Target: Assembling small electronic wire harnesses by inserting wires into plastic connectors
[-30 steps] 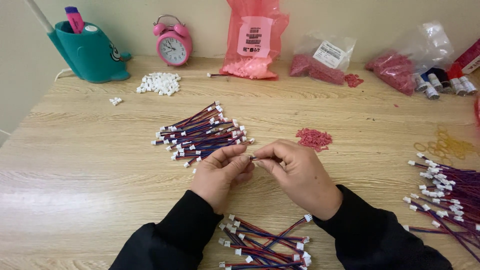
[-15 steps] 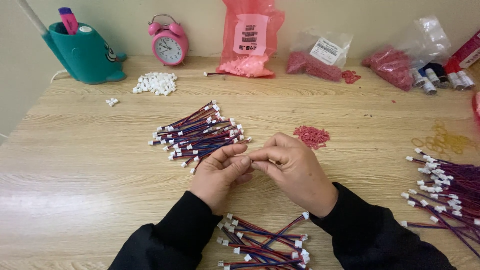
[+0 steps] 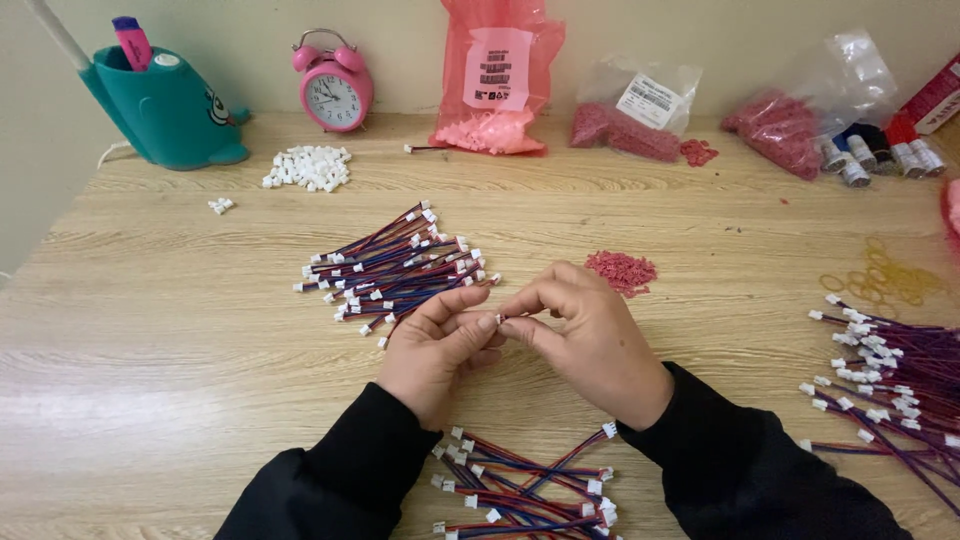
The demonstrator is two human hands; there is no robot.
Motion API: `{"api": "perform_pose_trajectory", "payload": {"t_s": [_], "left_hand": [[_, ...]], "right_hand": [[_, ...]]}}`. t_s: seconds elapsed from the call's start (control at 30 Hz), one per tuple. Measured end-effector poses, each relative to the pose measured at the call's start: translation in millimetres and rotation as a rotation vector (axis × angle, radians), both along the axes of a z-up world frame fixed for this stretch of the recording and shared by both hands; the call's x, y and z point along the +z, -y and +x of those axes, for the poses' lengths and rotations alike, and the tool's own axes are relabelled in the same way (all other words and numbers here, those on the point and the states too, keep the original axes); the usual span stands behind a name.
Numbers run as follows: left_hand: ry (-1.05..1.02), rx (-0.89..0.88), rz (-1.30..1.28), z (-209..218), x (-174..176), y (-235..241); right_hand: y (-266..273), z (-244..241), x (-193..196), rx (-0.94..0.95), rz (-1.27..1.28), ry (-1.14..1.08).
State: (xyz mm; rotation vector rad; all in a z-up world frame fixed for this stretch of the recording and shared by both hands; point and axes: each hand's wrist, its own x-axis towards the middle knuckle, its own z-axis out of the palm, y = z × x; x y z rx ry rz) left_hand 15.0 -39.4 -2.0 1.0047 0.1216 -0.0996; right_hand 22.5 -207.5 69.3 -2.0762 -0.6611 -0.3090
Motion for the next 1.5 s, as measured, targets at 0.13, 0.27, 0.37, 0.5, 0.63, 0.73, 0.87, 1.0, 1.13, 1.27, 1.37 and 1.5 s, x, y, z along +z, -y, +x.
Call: {"api": "perform_pose_trajectory", "payload": {"t_s": [0.13, 0.27, 0.37, 0.5, 0.63, 0.73, 0.87, 1.0, 1.13, 1.27, 1.37, 1.5], "left_hand": [[-0.004, 0.005, -0.012, 1.2, -1.0, -0.2], [-0.005, 0.003, -0.005, 4.0, -4.8, -1.1], [-0.004, 0.008, -0.024, 3.8, -4.7, -2.6], [0.014, 0.017, -0.048, 6.5, -6.0, -3.4], [0.048, 0.002, 0.030, 2.1, 1.2, -3.5], [0.077, -0.001, 0.111, -0.6, 3.3, -2.9], [0.101, 0.017, 0.154, -1.0, 0.0, 0.6], [0.177, 0.067, 0.227, 4.0, -3.0, -2.1], [0.258, 0.104, 0.385, 12.9, 14.7, -28.6], [0.236, 0.310, 0.434, 23.2, 24.1, -63.1], [0.104, 0.405, 0.454, 23.9, 28.8, -72.2], [0.229, 0.389, 0.539, 19.1, 21.0, -67.2]], "right_hand": [[-1.7, -1.4, 3.3, 0.024, 0.003, 0.069], [-1.8, 0.8, -2.1, 0.061, 0.017, 0.077], [-5.3, -2.2, -0.8, 0.085, 0.059, 0.009], [-5.1, -4.9, 8.6, 0.124, 0.112, -0.104], [-2.9, -4.4, -0.3, 0.072, 0.085, -0.113], [-3.2, -4.9, 0.3, 0.052, 0.110, -0.139], [-6.5, -7.0, 6.2, 0.017, 0.142, -0.172], [-13.4, -15.2, 19.3, 0.008, 0.078, -0.147], [-2.8, -20.1, 26.0, 0.062, -0.147, 0.082], [16.5, -24.1, 23.0, 0.477, -0.607, 0.051], [16.6, -27.5, 8.1, 0.573, -0.859, -0.165], [12.5, -27.9, 17.0, 0.493, -0.975, -0.312]]}}
